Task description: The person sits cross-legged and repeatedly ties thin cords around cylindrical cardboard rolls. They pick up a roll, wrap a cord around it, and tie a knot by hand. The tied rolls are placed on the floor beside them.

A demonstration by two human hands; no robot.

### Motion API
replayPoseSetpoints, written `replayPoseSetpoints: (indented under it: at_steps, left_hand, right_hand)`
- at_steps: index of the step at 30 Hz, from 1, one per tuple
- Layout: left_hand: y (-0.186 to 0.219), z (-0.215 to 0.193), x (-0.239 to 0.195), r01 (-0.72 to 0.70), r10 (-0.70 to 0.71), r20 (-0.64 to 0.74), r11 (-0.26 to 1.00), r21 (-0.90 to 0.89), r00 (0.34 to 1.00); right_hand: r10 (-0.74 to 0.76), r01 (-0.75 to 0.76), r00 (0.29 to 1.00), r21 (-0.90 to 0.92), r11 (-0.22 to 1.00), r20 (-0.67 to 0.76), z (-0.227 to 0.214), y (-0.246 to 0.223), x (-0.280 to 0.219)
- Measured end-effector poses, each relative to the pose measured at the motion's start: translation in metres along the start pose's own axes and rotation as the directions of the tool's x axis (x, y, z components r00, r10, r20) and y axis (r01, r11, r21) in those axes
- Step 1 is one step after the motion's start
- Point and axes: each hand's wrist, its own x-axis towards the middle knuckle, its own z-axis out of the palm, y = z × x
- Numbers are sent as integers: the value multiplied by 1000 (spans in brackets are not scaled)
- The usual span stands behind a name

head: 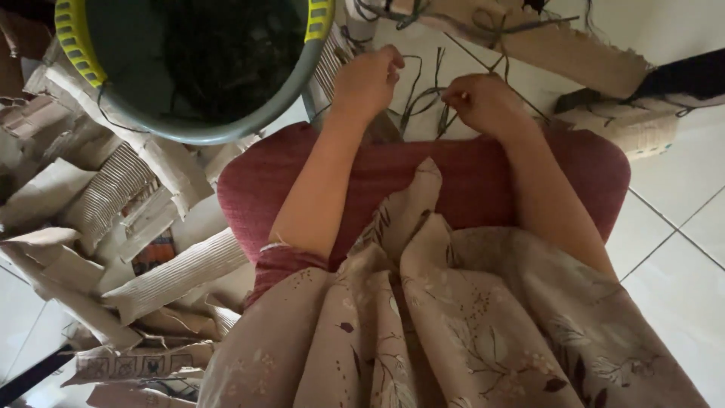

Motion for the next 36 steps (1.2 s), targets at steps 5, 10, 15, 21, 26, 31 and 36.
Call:
replayPoseSetpoints:
  at_steps: [5,10,15,21,26,31,36]
  left_hand:
    - [-14,5,8,121,-113,156,992,-42,981]
    - [-20,-29,-3,276,-328,353,942,189,876]
    - [-36,-11,2,212,-337,452,929,305,826]
    - [0,-23,-9,250,-151,464,955,-159,873]
    - [69,-24,-43,-12,5,-16,863,-505,1000]
    - [124,-9,-71,-107,25,-131,733,-671,991]
    - [168,15,-70,-353,199,-294,611,-709,935]
  right_hand:
    - [34,-30,999,114,993,-37,58,28,58]
    - [-109,126,989,180,975,-100,102,57,90]
    - [-215,236,967,166,957,-138,116,77,108]
    - [-286,357,919,267,895,-272,37,-23,35]
    - [-316,383,880,136,914,-354,-4,-41,-40]
    - [-185,381,839,310,871,-512,11,-31,-97]
    - [-238,367,769,105,924,-593,31,-5,-112]
